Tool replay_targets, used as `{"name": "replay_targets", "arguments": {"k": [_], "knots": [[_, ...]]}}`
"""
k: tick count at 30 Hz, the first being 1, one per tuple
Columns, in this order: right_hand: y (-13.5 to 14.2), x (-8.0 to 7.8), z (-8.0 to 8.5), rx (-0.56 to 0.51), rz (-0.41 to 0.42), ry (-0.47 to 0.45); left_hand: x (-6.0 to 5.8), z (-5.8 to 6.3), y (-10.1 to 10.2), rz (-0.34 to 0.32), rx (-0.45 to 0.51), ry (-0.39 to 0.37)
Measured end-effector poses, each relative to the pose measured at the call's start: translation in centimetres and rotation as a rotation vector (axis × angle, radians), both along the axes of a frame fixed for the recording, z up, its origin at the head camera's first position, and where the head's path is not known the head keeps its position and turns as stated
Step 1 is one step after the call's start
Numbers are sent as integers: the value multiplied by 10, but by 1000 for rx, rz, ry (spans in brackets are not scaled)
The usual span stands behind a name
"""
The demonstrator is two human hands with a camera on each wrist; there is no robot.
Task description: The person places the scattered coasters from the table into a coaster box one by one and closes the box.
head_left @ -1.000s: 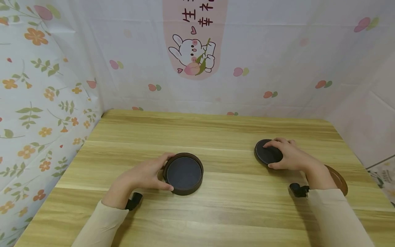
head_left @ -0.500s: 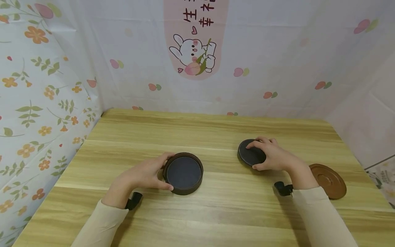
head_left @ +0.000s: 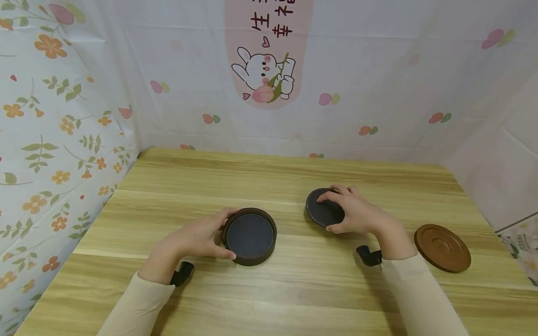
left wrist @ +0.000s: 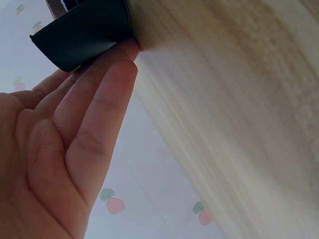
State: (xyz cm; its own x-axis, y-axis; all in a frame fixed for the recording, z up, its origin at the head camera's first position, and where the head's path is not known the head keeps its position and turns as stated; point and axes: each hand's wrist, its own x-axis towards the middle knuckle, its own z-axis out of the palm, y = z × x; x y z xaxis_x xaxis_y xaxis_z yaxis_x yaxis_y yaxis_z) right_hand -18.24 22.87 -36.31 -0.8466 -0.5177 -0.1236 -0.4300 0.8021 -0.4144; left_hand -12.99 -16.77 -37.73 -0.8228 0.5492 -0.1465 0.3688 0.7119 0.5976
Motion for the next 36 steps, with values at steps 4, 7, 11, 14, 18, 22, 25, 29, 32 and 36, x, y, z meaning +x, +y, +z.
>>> {"name": "replay_targets", "arguments": {"k": [4, 7, 11, 14, 18, 22, 25, 29, 32, 36], "knots": [[-11, 2, 0, -3, 17, 3, 1, 0, -1, 0, 2, -3], [-19, 4, 2, -5, 26, 3, 1, 0, -1, -5, 4, -5], [-30, 6, 3, -9, 46, -2, 0, -1, 0, -3, 11, -11], [-38, 8, 5, -15, 65, -12, 0, -1, 0, 0, 14, -15], [-48, 11, 6, -29, 91, -15, -1, -2, 1, 0, 16, -15], [-58, 14, 7, -38, 123, -17, 0, -1, 1, -2, 9, -6], [-66, 16, 7, -41, 145, -22, 0, -1, 0, 0, 0, -1], [-76, 18, 6, -60, 165, -32, 1, 0, 0, 7, 2, -14], [-83, 18, 5, -68, 180, -35, 1, 0, 0, 14, 6, -25], [-92, 20, 6, -71, 199, -31, 1, 0, 0, 20, 1, -29]]}}
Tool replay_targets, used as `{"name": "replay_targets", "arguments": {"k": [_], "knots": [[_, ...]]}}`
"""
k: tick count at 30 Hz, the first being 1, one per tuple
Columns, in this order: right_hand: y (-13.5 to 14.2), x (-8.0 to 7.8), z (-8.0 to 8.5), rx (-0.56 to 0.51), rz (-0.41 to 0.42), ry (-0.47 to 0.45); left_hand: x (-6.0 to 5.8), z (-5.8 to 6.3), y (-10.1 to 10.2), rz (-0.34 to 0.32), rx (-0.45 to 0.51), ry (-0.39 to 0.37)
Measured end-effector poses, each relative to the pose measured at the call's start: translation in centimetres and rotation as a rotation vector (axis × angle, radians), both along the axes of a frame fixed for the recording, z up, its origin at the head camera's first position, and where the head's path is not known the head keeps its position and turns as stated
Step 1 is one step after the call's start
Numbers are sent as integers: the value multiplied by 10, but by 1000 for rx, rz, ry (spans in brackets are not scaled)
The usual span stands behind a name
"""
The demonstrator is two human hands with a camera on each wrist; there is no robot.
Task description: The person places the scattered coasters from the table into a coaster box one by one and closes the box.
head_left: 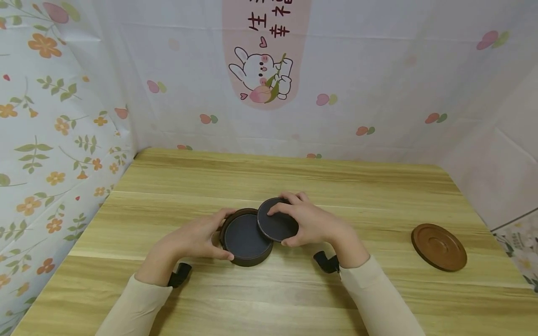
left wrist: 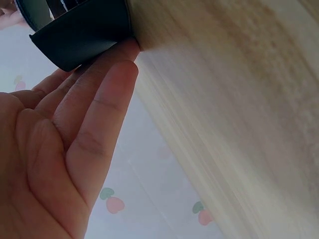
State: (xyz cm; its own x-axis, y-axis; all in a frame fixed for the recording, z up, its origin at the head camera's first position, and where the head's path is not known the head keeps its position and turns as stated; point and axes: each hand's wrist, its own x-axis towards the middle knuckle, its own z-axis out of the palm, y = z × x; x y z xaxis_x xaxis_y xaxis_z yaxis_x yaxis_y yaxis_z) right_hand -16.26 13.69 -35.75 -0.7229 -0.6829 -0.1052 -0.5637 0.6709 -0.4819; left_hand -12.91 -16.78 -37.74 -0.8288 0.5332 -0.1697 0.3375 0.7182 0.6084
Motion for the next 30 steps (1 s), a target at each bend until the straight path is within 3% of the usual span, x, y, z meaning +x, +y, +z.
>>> {"name": "replay_targets", "arguments": {"k": [30], "knots": [[-57, 11, -2, 2, 182, 10, -3, -2, -1, -25, 28, -9]]}}
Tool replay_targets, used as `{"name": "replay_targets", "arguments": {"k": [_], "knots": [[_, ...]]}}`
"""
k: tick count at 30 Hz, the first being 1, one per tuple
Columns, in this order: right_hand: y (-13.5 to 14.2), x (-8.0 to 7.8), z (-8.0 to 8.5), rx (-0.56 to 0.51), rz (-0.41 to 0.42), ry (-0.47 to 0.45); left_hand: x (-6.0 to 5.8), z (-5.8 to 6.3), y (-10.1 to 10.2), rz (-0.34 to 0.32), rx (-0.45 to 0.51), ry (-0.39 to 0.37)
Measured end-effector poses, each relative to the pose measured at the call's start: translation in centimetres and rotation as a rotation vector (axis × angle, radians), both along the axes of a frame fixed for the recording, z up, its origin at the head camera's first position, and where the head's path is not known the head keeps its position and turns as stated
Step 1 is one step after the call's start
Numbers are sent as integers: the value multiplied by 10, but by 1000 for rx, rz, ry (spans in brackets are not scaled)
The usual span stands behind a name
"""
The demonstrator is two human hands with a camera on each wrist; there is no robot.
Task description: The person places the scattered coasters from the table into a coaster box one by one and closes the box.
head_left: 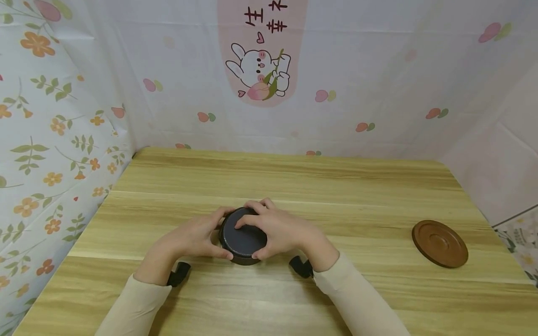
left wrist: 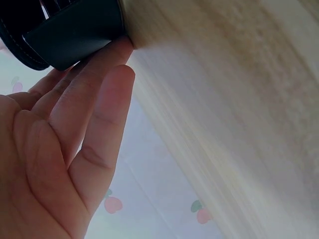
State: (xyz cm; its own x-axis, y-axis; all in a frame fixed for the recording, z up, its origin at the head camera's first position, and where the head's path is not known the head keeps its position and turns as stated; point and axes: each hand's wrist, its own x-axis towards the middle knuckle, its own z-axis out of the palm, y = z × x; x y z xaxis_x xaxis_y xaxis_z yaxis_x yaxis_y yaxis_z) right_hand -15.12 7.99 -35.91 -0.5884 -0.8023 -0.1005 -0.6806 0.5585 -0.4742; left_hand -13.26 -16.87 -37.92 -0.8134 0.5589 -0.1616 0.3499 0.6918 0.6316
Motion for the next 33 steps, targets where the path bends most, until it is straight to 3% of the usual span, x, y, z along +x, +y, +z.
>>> {"name": "replay_targets", "arguments": {"k": [20, 33], "knots": [[6, -3, -5, -16, -33, -50, -1, -2, 3, -5, 3, -12], [52, 2, -7, -59, -176, -47, 1, -3, 1, 4, -7, 37]]}}
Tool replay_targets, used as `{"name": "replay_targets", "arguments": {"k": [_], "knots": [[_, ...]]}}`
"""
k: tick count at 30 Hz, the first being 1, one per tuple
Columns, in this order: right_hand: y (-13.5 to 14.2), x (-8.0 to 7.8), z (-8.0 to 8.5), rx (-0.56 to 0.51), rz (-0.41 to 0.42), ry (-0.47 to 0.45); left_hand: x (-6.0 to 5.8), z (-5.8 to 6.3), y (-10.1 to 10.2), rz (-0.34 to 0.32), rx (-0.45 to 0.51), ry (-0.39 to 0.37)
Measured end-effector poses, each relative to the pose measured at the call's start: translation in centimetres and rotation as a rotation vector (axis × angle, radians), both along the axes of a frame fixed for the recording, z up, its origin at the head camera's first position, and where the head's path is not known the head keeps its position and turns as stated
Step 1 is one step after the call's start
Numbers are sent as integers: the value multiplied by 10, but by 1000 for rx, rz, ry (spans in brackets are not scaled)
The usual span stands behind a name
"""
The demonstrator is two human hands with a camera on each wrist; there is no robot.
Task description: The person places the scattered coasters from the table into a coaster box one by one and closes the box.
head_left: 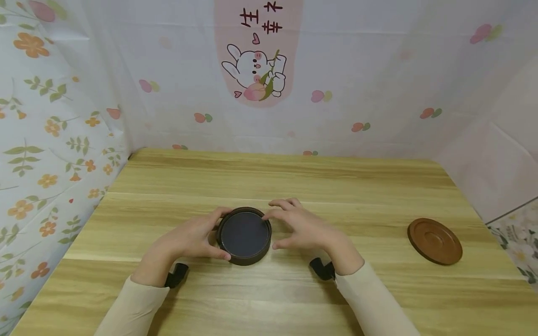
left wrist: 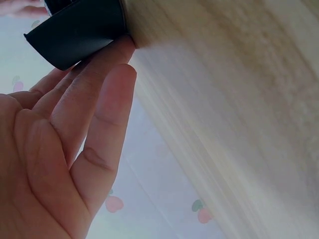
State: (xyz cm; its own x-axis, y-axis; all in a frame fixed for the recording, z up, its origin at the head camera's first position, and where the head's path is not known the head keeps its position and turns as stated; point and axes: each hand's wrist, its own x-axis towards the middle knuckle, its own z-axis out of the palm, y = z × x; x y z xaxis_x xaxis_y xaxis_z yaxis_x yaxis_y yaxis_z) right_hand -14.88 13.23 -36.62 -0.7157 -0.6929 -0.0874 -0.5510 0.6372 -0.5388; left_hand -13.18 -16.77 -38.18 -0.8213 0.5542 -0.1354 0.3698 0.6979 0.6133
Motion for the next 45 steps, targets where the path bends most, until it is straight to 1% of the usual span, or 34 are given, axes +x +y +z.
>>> {"name": "replay_targets", "arguments": {"k": [8, 14, 19, 24, 28, 35, 45], "knots": [[33, 5, 1, -14, -91, 22, 2, 3, 0, 16, -23, 8], [57, 5, -1, -7, -169, 59, 3, 2, 1, 15, -20, 5], [78, 7, -1, -25, -227, 78, 3, 1, -1, 14, -14, 7], [100, 10, 0, -56, -268, 82, 4, 0, -1, 20, -17, 10], [118, 14, 3, -75, -300, 67, 4, 1, -1, 22, -15, 4], [152, 19, 5, -42, -379, 49, 4, 2, 0, 20, -15, -9], [197, 29, 0, 4, -484, 63, 3, 3, 0, 18, -20, 3]]}}
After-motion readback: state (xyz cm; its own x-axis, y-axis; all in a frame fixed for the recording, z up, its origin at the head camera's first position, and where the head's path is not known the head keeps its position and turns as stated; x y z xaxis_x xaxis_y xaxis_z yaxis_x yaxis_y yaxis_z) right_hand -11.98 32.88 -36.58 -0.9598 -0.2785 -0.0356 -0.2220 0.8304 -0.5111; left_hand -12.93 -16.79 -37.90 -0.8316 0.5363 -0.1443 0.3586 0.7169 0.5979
